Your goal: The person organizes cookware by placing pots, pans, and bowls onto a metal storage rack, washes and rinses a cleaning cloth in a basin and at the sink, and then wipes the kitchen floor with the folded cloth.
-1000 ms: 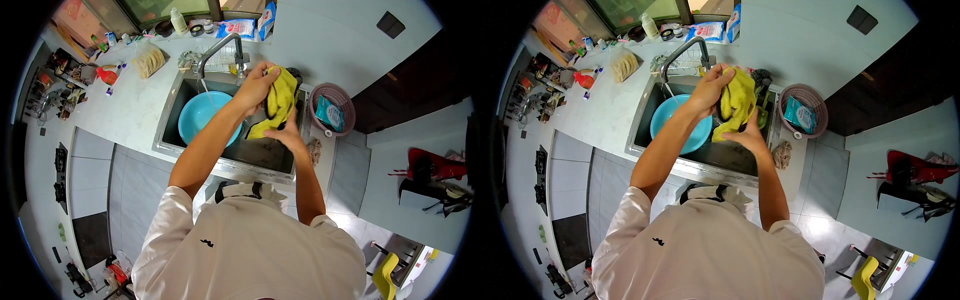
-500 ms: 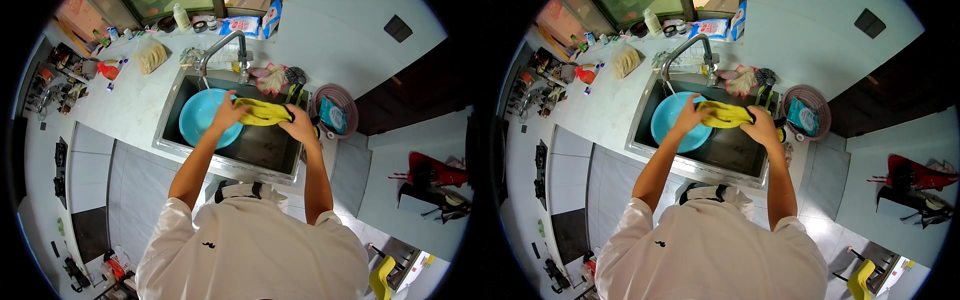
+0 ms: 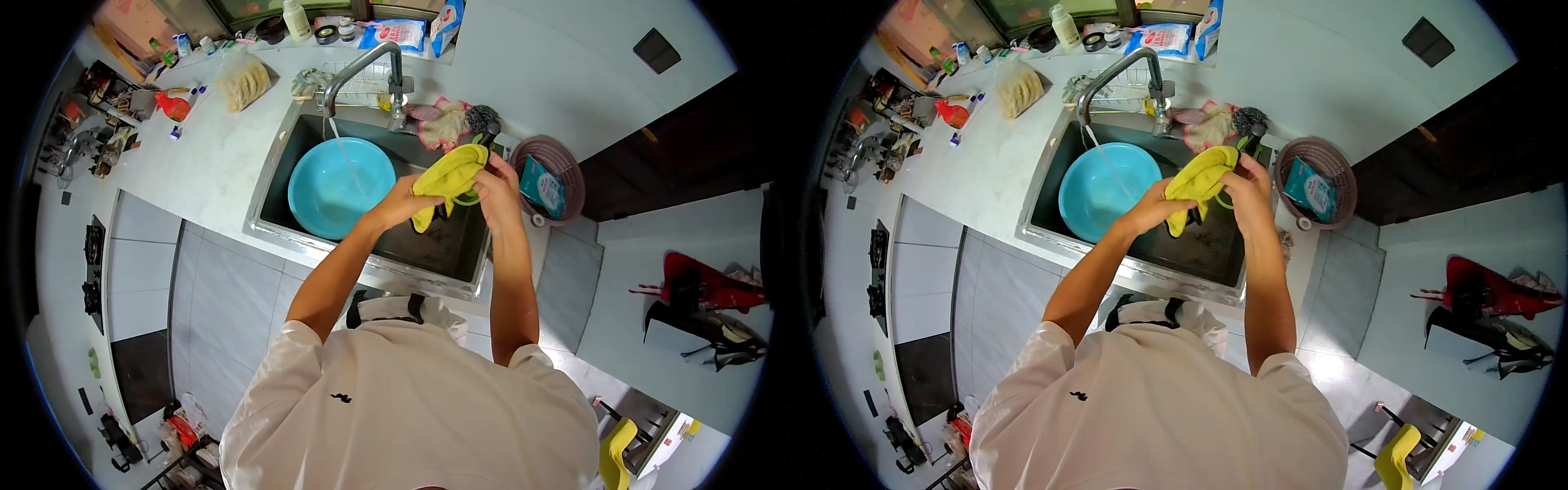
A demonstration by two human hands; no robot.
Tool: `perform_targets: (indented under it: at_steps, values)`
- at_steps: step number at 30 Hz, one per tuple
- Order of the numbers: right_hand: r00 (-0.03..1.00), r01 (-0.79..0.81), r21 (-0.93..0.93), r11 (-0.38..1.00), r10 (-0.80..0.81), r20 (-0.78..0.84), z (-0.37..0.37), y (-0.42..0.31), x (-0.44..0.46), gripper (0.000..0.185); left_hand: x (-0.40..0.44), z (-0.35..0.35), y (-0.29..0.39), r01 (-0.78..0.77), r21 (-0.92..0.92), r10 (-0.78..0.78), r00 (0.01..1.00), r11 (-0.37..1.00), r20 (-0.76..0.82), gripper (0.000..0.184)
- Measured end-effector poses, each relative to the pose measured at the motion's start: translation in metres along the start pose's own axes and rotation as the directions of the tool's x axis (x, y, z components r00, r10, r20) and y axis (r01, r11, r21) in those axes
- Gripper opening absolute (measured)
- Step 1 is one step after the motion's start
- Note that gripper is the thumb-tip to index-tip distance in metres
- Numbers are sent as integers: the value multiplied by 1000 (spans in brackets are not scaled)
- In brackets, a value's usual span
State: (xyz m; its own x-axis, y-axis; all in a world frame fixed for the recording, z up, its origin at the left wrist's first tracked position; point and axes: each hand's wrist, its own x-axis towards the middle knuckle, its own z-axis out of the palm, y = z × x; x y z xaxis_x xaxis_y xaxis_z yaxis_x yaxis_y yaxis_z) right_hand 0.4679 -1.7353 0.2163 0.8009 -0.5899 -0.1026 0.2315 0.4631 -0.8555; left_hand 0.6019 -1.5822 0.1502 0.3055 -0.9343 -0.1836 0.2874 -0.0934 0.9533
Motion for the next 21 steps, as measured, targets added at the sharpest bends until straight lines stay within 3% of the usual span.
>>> perform_targets:
  at_steps: [1, 3, 5, 6, 8, 10, 11, 12, 14, 15, 16, 18, 19, 21]
  values:
    - [998, 7, 116, 993, 0, -65, -3, 12, 0, 29, 3, 3, -4, -68, -220, 50, 995, 973, -85, 51]
    - [995, 26, -23, 999, -28, -96, -7, 44, -10, 26, 2, 11, 4, -148, -649, 31, 981, 747, -189, 51]
    - [987, -5, -175, 984, -23, -160, -5, 81, -22, 23, 0, 21, 21, -101, -768, 81, 995, 632, -64, 53]
    - [989, 3, -17, 1000, -6, -145, -6, 91, -25, 26, 0, 24, 24, -70, -820, 115, 993, 568, -5, 55]
    - [990, -74, -212, 974, 46, -136, -18, 83, -28, 39, 3, 26, 20, -193, -443, 170, 981, 875, -91, 52]
    - [984, -174, -199, 964, 180, 13, -45, 83, -26, 51, 6, 26, 18, -249, 52, 254, 957, 967, -139, 50]
    - [966, -225, -197, 954, 246, 87, -57, 81, -28, 58, 4, 22, 29, -232, 300, 279, 952, 925, -127, 42]
    - [920, -333, -7, 943, 327, 217, -58, 67, -29, 63, 6, 20, 38, -245, 537, 318, 947, 807, -45, 43]
    - [775, -572, 301, 763, 383, 503, -58, 38, -26, 74, 8, 18, 49, -259, 875, 331, 936, 408, 123, 44]
    - [735, -572, 312, 759, 305, 606, -65, 46, -21, 78, 10, 21, 48, -325, 915, 346, 909, 238, 233, 42]
    - [693, -614, 277, 739, 337, 637, -67, 52, -16, 74, 12, 25, 48, -437, 895, 359, 853, 95, 378, 41]
    - [606, -686, 205, 698, 392, 692, -71, 62, -7, 66, 19, 32, 51, -621, 759, 313, 694, -196, 648, 38]
    - [605, -676, 206, 707, 374, 703, -83, 75, -2, 60, 22, 34, 53, -616, 688, 307, 618, -385, 724, 35]
    - [596, -658, 202, 725, 338, 729, -99, 92, 6, 48, 35, 30, 60, -677, 567, 302, 480, -469, 824, 34]
